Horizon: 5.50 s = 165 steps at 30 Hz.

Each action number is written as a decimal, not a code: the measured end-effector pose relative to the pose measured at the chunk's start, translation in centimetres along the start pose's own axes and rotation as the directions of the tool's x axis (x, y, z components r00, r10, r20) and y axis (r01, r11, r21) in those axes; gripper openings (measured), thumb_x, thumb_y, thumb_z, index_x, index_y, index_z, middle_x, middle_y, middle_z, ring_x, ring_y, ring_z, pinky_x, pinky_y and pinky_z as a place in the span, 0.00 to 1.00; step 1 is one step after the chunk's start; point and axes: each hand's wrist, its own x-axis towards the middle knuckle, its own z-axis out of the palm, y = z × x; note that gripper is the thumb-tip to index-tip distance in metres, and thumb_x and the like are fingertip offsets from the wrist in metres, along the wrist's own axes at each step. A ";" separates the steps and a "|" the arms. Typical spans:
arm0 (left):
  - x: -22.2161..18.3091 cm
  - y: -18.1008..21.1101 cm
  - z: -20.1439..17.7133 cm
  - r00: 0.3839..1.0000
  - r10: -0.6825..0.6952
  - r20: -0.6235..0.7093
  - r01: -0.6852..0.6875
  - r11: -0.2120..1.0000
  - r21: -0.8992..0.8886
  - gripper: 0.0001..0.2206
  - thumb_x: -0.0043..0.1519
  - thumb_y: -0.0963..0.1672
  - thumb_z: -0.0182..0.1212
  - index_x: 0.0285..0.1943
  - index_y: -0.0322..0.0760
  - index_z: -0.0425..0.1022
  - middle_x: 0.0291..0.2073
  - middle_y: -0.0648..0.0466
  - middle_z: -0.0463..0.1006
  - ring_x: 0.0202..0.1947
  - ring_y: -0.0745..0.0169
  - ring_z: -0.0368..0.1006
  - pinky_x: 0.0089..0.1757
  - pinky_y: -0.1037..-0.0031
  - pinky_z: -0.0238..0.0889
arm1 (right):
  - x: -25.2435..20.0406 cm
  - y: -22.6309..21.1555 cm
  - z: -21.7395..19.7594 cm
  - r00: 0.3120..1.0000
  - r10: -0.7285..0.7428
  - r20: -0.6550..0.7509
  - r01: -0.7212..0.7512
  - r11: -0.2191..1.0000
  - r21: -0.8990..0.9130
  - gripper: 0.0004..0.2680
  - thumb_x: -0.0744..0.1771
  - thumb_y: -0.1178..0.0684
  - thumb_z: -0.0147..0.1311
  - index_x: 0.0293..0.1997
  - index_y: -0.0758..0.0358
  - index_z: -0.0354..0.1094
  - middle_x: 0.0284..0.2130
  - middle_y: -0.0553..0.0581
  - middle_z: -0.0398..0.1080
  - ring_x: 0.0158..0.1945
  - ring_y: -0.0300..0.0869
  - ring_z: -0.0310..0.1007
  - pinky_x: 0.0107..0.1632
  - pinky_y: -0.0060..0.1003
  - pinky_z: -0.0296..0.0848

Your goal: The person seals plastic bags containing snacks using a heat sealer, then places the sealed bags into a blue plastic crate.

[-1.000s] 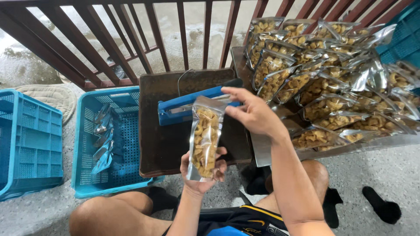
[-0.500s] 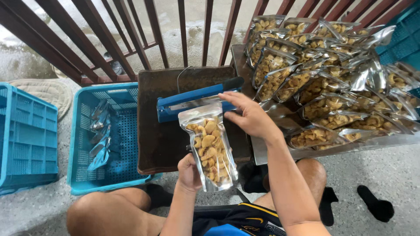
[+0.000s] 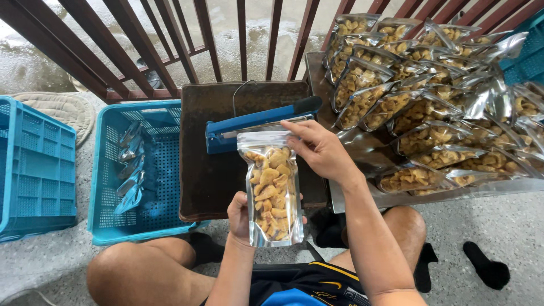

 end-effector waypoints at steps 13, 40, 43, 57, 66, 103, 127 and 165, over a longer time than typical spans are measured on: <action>-0.4 0.2 -1.1 0.999 0.002 -0.045 0.000 0.999 0.052 0.39 0.60 0.49 0.50 0.81 0.26 0.48 0.64 0.23 0.67 0.60 0.25 0.71 0.59 0.34 0.63 | -0.1 -0.9 0.6 0.965 -0.261 -0.028 0.228 0.887 -0.401 0.12 0.66 0.55 0.63 0.54 0.45 0.77 0.49 0.53 0.74 0.38 0.42 0.77 0.41 0.36 0.77; -11.2 14.6 -9.0 0.554 0.496 -0.669 -0.544 0.824 0.160 0.15 0.64 0.43 0.48 0.52 0.28 0.77 0.44 0.43 0.82 0.44 0.46 0.81 0.49 0.58 0.76 | 9.4 -8.4 15.9 0.968 0.025 0.250 0.058 0.947 -0.316 0.09 0.69 0.51 0.49 0.48 0.62 0.73 0.31 0.65 0.77 0.34 0.56 0.79 0.36 0.50 0.77; -11.0 14.8 -6.7 0.451 0.525 -0.722 -0.430 0.836 0.339 0.15 0.61 0.45 0.50 0.47 0.28 0.77 0.40 0.43 0.82 0.39 0.44 0.81 0.46 0.58 0.77 | 10.6 -6.7 22.8 0.976 -0.001 0.217 0.101 0.887 -0.451 0.08 0.69 0.51 0.47 0.41 0.63 0.69 0.34 0.73 0.75 0.40 0.70 0.74 0.44 0.62 0.73; -15.2 23.7 -9.2 0.019 0.994 -0.111 0.248 0.102 0.963 0.16 0.64 0.41 0.51 0.53 0.24 0.79 0.48 0.43 0.83 0.48 0.57 0.79 0.51 0.70 0.69 | 10.6 -3.5 40.5 0.937 0.245 0.250 -0.046 0.794 -0.606 0.12 0.66 0.51 0.51 0.48 0.71 0.64 0.30 0.75 0.75 0.37 0.67 0.77 0.42 0.60 0.75; -23.6 29.6 -14.0 -0.173 0.767 -0.618 0.121 0.639 0.759 0.17 0.66 0.45 0.54 0.59 0.28 0.78 0.44 0.40 0.80 0.30 0.57 0.74 0.29 0.72 0.71 | 9.3 5.8 49.8 0.835 0.466 0.294 -0.170 0.725 -0.668 0.18 0.64 0.53 0.53 0.57 0.77 0.60 0.37 0.77 0.75 0.42 0.67 0.78 0.48 0.57 0.76; -24.3 31.4 -5.0 -0.327 0.835 -0.442 0.043 0.481 0.876 0.16 0.66 0.47 0.56 0.56 0.30 0.77 0.45 0.49 0.78 0.33 0.63 0.74 0.30 0.75 0.71 | 3.9 9.0 61.0 0.796 0.365 0.484 -0.214 0.916 -0.338 0.24 0.71 0.47 0.52 0.71 0.77 0.56 0.47 0.74 0.74 0.52 0.62 0.77 0.52 0.51 0.75; 5.4 5.6 5.6 0.362 0.901 -0.240 -0.027 0.268 0.963 0.09 0.68 0.43 0.58 0.53 0.33 0.73 0.42 0.49 0.79 0.36 0.61 0.79 0.37 0.71 0.77 | -0.7 -0.6 3.0 0.956 0.119 -0.267 -0.068 0.979 0.193 0.14 0.69 0.50 0.55 0.59 0.64 0.72 0.47 0.58 0.80 0.47 0.38 0.80 0.50 0.33 0.77; 19.8 -5.3 0.4 0.663 0.661 -0.352 0.179 0.316 0.932 0.05 0.66 0.43 0.61 0.44 0.36 0.76 0.38 0.57 0.77 0.38 0.70 0.75 0.38 0.75 0.75 | -7.7 9.1 -15.4 0.774 0.453 -0.442 -0.621 0.406 -0.671 0.13 0.63 0.49 0.59 0.52 0.40 0.77 0.41 0.51 0.79 0.52 0.53 0.71 0.53 0.59 0.64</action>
